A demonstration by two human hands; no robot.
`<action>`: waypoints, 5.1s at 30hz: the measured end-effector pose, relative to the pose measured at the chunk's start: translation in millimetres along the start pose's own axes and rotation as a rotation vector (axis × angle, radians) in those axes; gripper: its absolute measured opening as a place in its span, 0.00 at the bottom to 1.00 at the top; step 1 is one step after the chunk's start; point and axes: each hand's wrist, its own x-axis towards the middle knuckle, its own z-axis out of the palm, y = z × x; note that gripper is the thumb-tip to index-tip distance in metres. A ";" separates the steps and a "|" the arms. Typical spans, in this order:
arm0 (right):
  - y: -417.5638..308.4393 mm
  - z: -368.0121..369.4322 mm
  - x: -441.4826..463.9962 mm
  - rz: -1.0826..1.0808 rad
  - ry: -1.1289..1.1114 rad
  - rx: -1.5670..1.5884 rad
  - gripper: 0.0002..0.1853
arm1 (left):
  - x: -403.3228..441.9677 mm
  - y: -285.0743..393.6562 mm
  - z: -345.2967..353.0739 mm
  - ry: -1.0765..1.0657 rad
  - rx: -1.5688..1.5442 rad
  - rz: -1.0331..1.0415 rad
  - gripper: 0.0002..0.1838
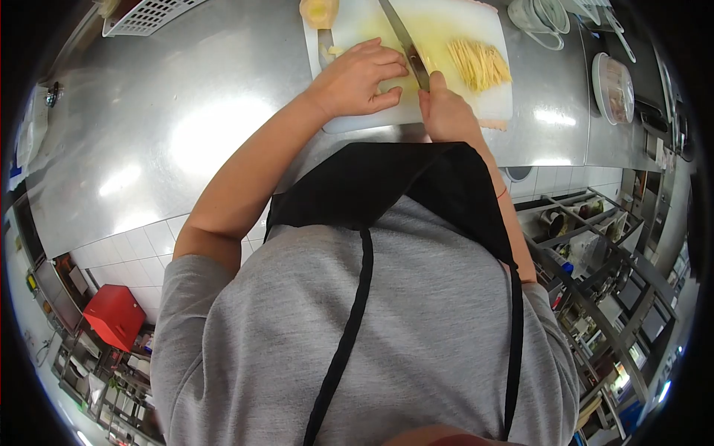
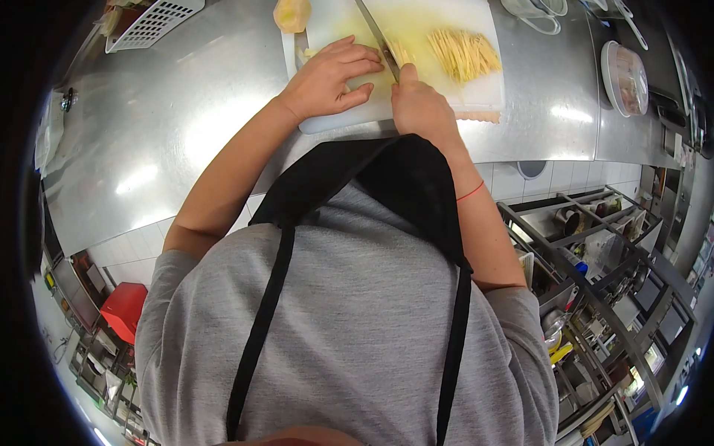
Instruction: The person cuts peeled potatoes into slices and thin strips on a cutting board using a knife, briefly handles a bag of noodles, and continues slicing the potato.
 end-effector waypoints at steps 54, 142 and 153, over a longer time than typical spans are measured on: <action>-0.2 0.0 -4.3 0.020 -0.072 0.006 0.13 | 3.3 4.1 0.2 0.004 -0.104 -0.018 0.13; 98.1 -24.3 -53.5 -0.170 0.543 0.194 0.12 | 156.1 29.2 10.8 -0.458 -0.154 0.181 0.03; 100.7 -15.7 -67.7 -0.171 0.476 0.246 0.11 | 168.6 10.8 32.5 -0.224 -0.007 0.247 0.10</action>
